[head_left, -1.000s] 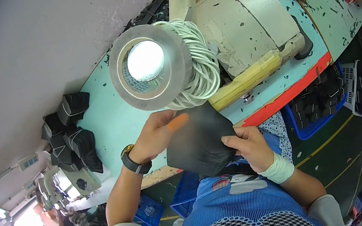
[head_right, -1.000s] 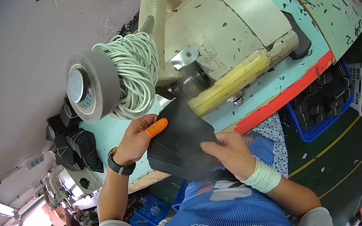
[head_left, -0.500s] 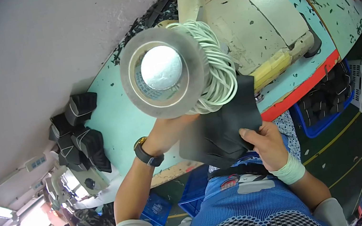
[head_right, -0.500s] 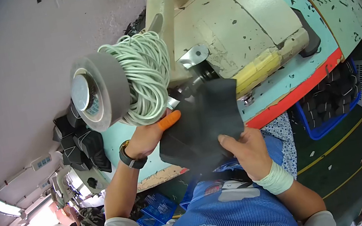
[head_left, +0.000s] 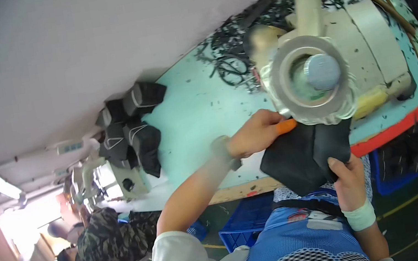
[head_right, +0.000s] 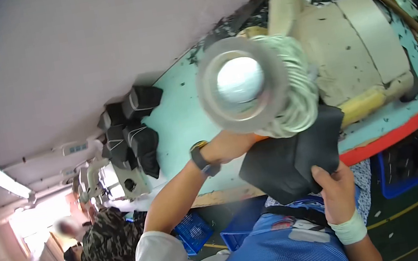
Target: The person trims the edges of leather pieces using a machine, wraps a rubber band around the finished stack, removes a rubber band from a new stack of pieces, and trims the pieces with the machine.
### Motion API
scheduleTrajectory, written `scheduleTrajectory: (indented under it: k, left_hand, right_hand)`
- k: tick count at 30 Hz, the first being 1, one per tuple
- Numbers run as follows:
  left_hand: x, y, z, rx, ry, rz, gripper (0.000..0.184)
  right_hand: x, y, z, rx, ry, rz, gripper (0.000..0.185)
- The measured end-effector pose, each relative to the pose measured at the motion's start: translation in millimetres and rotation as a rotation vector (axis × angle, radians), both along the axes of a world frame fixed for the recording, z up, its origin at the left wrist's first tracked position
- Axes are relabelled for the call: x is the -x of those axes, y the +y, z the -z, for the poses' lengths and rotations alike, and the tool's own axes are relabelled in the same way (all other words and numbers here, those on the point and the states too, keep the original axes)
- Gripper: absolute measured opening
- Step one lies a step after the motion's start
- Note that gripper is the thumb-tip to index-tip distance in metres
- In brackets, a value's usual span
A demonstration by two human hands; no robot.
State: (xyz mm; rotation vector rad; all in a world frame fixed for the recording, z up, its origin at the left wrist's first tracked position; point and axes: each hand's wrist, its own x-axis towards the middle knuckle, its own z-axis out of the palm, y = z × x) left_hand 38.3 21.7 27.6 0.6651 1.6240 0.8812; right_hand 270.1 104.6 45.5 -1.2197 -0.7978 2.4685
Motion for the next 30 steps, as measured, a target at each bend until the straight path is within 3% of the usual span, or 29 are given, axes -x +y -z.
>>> scheduleTrajectory:
  k: [1,2,4,5,7,8,10,12,16,17,19,21,23,26,28,30]
  left_hand:
    - [0,2,-3,-0.026,-0.054,-0.036,0.025]
    - [0,0,-10,-0.032,-0.275,-0.052,0.026]
    - [0,-9,-11,-0.193,-0.373,-0.046,0.033]
    - [2,-10,-8,-0.199,-0.384,-0.041,0.033]
    - [6,-6,-1,0.083,0.001,0.065,0.038]
    - [7,-1,0,0.184,-0.066,0.12,0.047]
    - [7,11,-39,0.086,-0.353,0.084,0.051]
    - [15,-10,-17,-0.126,-0.408,0.077,0.054]
    - [12,-3,0,0.087,-0.197,-0.033,0.064]
    - [10,-7,-4,0.011,-0.313,-0.088,0.039]
    - [19,-13,-13,-0.041,-0.633,-0.088,0.03]
    - [19,-10,-6,0.025,-0.536,-0.076,0.032]
    - [12,-6,-3,0.124,-0.242,-0.129,0.034]
    - [25,-18,-4,0.049,-0.614,-0.062,0.027]
    - [22,-13,-7,0.04,-0.545,-0.066,0.03]
    - [15,-6,-7,0.248,-0.308,-0.127,0.037]
  right_hand:
    - [2,-1,-3,-0.038,-0.005,0.008,0.021]
    - [3,0,-5,-0.083,-0.014,0.026,0.022]
    - [1,3,-5,-0.093,-0.026,0.036,0.024]
    - [1,3,-7,-0.059,-0.016,0.017,0.025]
    - [3,-1,-7,-0.047,-0.008,-0.012,0.027]
    - [2,-4,-4,-0.076,-0.016,-0.016,0.028]
    - [-3,0,-4,-0.128,-0.066,0.005,0.027]
    - [-3,3,-7,-0.052,-0.03,0.034,0.025]
    - [-3,-1,-3,-0.025,-0.012,0.023,0.025]
    - [-4,1,-3,-0.058,-0.022,0.019,0.025]
    - [-6,4,-3,-0.096,-0.036,0.033,0.026]
    - [-7,2,-2,-0.058,-0.033,0.016,0.026]
    - [-5,-1,-3,-0.071,-0.039,0.017,0.025]
    - [-6,4,-5,-0.089,-0.046,0.037,0.026]
    - [-8,4,-4,-0.079,-0.047,0.044,0.026]
    - [-7,0,-1,-0.103,-0.07,0.004,0.027]
